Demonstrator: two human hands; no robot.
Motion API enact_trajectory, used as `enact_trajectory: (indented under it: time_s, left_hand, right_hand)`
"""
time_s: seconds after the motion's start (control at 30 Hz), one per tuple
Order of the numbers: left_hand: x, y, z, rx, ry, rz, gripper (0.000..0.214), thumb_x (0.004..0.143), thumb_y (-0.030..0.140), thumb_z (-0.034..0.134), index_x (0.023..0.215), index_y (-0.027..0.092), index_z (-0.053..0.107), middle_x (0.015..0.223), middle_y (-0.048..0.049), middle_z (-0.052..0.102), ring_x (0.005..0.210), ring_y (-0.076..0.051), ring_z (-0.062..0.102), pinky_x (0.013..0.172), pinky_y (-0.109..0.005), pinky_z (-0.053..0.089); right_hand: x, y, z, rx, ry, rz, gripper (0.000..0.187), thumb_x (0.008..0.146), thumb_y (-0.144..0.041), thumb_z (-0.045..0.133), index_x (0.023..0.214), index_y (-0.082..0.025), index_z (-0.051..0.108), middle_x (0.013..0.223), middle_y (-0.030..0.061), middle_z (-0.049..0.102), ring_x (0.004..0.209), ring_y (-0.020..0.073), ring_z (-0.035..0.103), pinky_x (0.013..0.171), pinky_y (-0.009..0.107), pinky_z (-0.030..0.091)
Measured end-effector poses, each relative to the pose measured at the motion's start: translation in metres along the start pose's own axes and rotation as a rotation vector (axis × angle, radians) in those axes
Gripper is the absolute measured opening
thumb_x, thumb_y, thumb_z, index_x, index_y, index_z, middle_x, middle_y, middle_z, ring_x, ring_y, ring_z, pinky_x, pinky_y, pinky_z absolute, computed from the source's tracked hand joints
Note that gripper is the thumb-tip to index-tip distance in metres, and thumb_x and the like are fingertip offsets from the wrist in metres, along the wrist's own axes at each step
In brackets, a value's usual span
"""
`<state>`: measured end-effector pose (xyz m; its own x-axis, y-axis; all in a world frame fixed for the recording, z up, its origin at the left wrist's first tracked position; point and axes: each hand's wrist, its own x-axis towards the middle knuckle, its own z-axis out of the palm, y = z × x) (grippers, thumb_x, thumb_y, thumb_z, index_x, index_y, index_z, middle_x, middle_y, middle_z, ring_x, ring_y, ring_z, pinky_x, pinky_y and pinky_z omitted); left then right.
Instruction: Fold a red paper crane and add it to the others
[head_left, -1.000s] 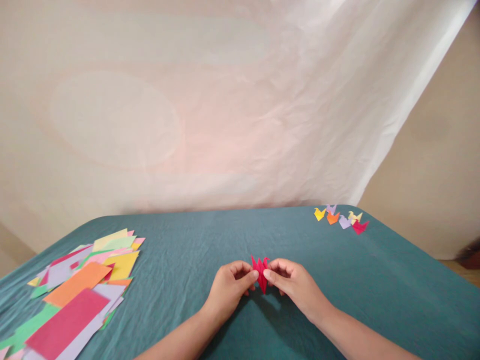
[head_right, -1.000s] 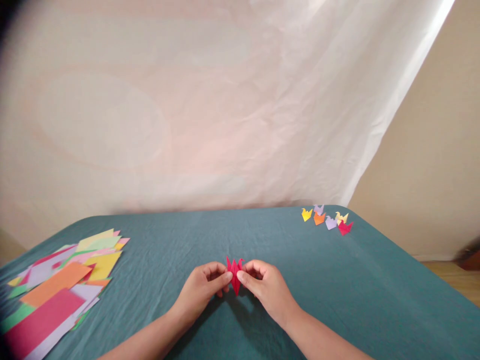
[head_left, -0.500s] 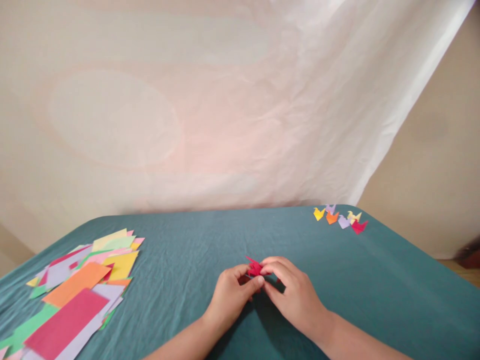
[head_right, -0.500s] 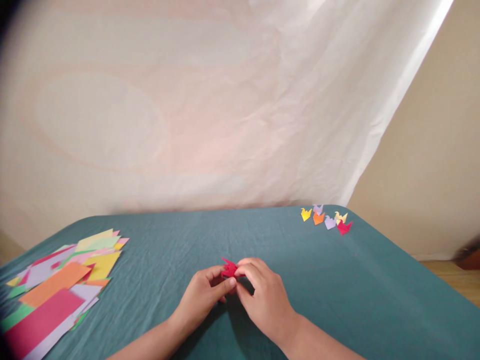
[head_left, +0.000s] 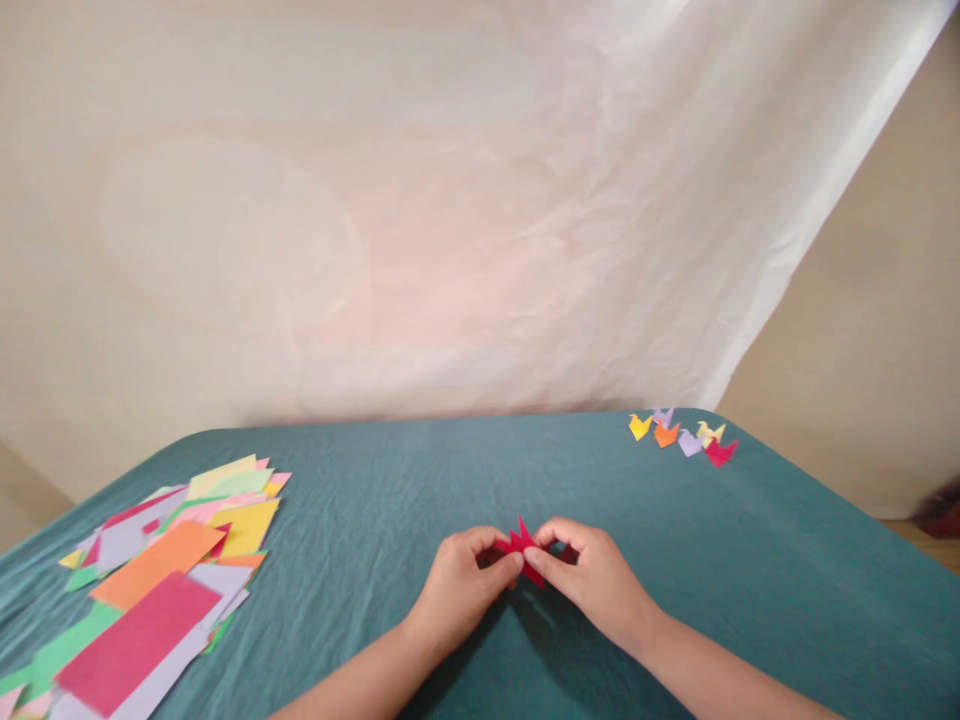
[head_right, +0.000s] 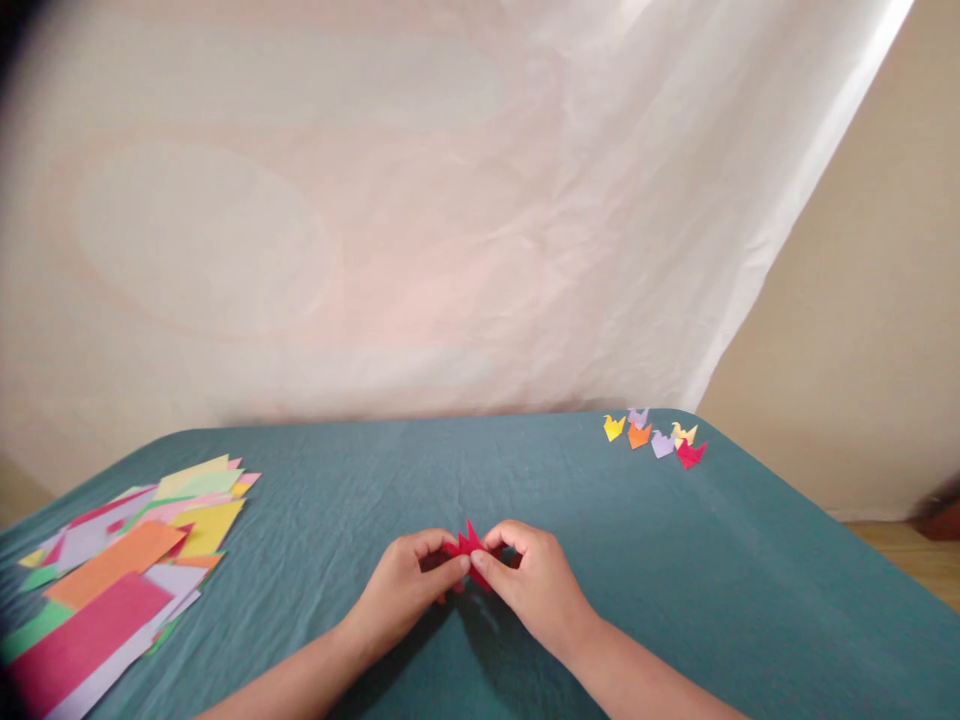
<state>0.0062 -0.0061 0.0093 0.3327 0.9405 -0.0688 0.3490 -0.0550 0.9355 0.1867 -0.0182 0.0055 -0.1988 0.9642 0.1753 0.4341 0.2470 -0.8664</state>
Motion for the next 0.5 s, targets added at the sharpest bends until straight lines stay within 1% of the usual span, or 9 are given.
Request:
enact_trajectory:
  time_s: [0.1, 0.27, 0.4, 0.5]
  left_hand:
    - [0.0012, -0.0021, 0.0011, -0.02, 0.027, -0.009, 0.02, 0.079, 0.032, 0.057, 0.071, 0.015, 0.062, 0.061, -0.0004, 0.062, 0.055, -0.013, 0.053, 0.054, -0.022, 0.04]
    - [-0.001, -0.0008, 0.0025, 0.063, 0.026, 0.051, 0.021, 0.079, 0.029, 0.056, 0.065, 0.015, 0.063, 0.06, -0.0004, 0.062, 0.058, -0.014, 0.053, 0.055, -0.022, 0.037]
    - [-0.0011, 0.0001, 0.0029, 0.035, 0.033, 0.048, 0.02, 0.08, 0.029, 0.056, 0.066, 0.016, 0.061, 0.06, 0.0008, 0.061, 0.056, -0.013, 0.052, 0.056, -0.021, 0.036]
    - [-0.0003, -0.0015, 0.003, 0.058, 0.046, 0.044, 0.021, 0.081, 0.03, 0.055, 0.066, 0.017, 0.06, 0.059, 0.0011, 0.061, 0.055, -0.013, 0.051, 0.056, -0.021, 0.036]
  right_hand:
    - [-0.0005, -0.0005, 0.0003, 0.004, -0.01, 0.005, 0.016, 0.084, -0.028, 0.059, 0.072, -0.018, 0.063, 0.069, -0.0012, 0.063, 0.066, 0.0143, 0.056, 0.062, 0.022, 0.04]
    - [-0.0003, -0.0003, 0.0009, 0.042, -0.041, 0.036, 0.022, 0.085, -0.032, 0.058, 0.068, -0.017, 0.062, 0.066, -0.0007, 0.062, 0.064, 0.0145, 0.054, 0.06, 0.022, 0.04]
    - [0.0002, 0.0004, 0.0014, 0.043, -0.003, 0.036, 0.024, 0.084, -0.034, 0.058, 0.067, -0.018, 0.062, 0.064, -0.0007, 0.062, 0.063, 0.0145, 0.054, 0.06, 0.022, 0.039]
    - [0.0006, 0.0021, 0.0021, 0.064, 0.003, 0.046, 0.025, 0.085, -0.036, 0.058, 0.068, -0.018, 0.062, 0.064, -0.0007, 0.062, 0.063, 0.0143, 0.054, 0.059, 0.022, 0.04]
